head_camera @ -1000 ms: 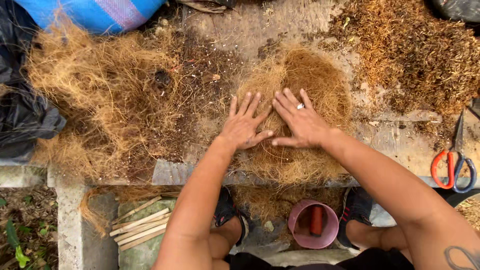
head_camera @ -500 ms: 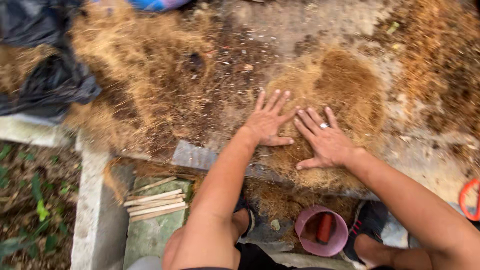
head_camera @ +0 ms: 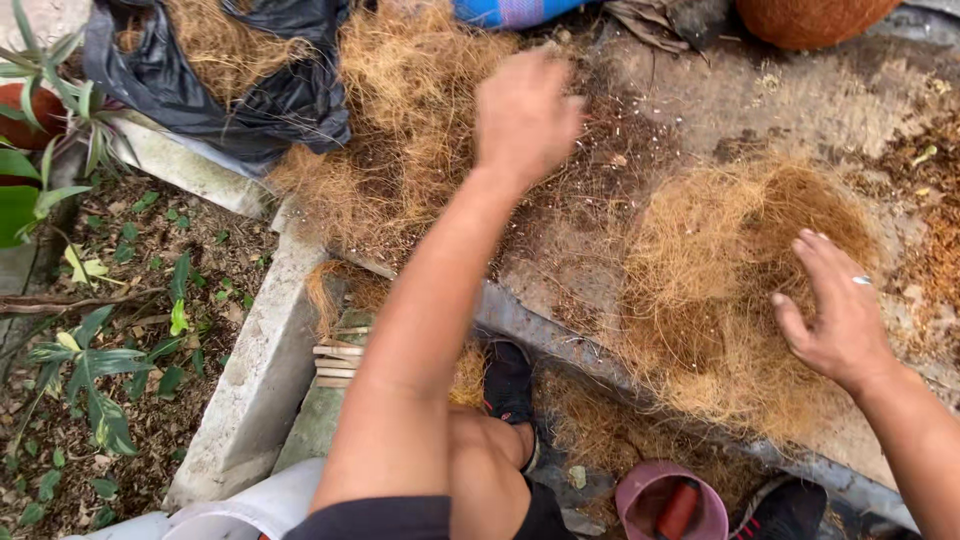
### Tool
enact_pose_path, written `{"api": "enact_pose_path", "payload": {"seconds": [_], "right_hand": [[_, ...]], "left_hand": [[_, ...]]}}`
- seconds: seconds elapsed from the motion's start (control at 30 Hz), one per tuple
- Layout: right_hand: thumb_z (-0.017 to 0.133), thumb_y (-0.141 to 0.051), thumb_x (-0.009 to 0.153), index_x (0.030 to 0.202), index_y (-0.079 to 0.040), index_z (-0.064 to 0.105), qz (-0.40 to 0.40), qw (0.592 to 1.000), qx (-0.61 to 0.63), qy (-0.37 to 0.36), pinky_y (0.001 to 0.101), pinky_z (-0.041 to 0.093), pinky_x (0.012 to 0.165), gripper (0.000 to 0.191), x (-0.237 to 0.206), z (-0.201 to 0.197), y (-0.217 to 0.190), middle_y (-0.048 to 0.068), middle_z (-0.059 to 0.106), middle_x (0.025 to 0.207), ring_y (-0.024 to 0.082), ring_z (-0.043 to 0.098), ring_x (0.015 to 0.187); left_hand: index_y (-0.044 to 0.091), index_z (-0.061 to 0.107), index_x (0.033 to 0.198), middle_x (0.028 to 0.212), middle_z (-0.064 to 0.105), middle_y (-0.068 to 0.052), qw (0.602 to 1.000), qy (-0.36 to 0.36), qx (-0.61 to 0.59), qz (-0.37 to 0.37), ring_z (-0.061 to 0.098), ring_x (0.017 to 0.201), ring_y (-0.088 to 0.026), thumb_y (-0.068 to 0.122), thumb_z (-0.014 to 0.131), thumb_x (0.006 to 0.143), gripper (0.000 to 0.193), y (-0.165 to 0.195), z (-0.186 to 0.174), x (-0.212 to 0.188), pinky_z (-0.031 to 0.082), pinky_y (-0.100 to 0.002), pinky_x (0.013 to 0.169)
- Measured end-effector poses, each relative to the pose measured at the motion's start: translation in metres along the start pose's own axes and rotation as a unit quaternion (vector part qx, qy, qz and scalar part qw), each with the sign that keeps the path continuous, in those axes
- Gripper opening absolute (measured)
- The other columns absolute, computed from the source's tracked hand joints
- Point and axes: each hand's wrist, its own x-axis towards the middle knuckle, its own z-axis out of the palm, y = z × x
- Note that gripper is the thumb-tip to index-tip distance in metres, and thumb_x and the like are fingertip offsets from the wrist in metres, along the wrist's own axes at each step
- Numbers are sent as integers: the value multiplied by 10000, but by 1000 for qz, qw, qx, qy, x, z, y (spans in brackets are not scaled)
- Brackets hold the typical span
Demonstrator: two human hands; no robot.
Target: The person gathers loose coconut coir fibers from a pile on a workbench, separates and fluffs them by hand, and forms them into a compact bundle. The person repeatedly picks up, shakes, and compresses the coir to prepare it for use.
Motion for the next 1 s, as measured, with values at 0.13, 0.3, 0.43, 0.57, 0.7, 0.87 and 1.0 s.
{"api": "enact_pose_path", "payload": {"seconds": [0.13, 0.3, 0.43, 0.57, 0.7, 0.87, 1.0], "right_hand": [[601, -396, 911, 1537, -5, 433, 18, 1000, -4, -1, 496, 315, 1248, 757, -4, -6, -7, 206, 423, 1620, 344, 393, 1500], [661, -398, 841, 1481, -27, 482, -9, 1000, -11, -21, 486, 335, 1217, 760, 3, -2, -33, 173, 477, 1573, 317, 442, 1451], [645, -394, 888, 1463, -71, 507, -39, 997, 69, 26, 446, 346, 1241, 674, 21, 1, -79, 132, 498, 1552, 254, 452, 1448], [643, -369, 931, 1483, -71, 497, -19, 987, 141, -69, 472, 338, 1205, 645, 60, 13, -145, 144, 483, 1574, 295, 422, 1473], [609, -354, 972, 1479, -103, 498, -35, 973, 187, -132, 469, 325, 1189, 576, 88, 33, -211, 148, 472, 1551, 300, 405, 1452], [600, -348, 986, 1463, -138, 522, -43, 960, 197, -194, 455, 403, 1147, 526, 94, 50, -249, 146, 499, 1538, 303, 489, 1391], [618, -369, 945, 1475, -89, 497, 201, 876, 389, -201, 410, 578, 1013, 611, 115, 75, -266, 150, 656, 1405, 268, 705, 1187]], "left_hand": [[1, 614, 1334, 1324, 611, -214, 980, 49, 171, -91, 521, 1203, -330, 607, 731, 789, 823, -106, -29, -43, 447, -549, 992], [111, 679, 1106, 1155, 692, -89, 972, -110, 0, -208, 611, 1107, -261, 234, 716, 966, 190, -139, -31, -100, 469, -481, 1014], [81, 680, 1073, 934, 703, -80, 915, -6, -269, -301, 644, 860, -196, 181, 704, 986, 135, -146, -56, -111, 547, -369, 794], [71, 636, 1062, 919, 670, -73, 893, 13, -320, -317, 639, 783, -172, 137, 614, 1044, 73, -136, -85, -126, 546, -320, 682], [166, 680, 1037, 1279, 683, -107, 991, -123, -34, -29, 666, 1185, -250, 48, 572, 938, 189, -85, -75, -171, 488, -466, 1071], [71, 517, 1438, 1530, 461, -216, 987, -156, -25, 27, 407, 1411, -415, 324, 656, 889, 621, -51, -59, -213, 158, -627, 1192], [16, 425, 1527, 1525, 466, -219, 991, -123, -53, -17, 466, 1382, -390, 308, 631, 881, 738, -50, -57, -223, 193, -631, 1209]]}}
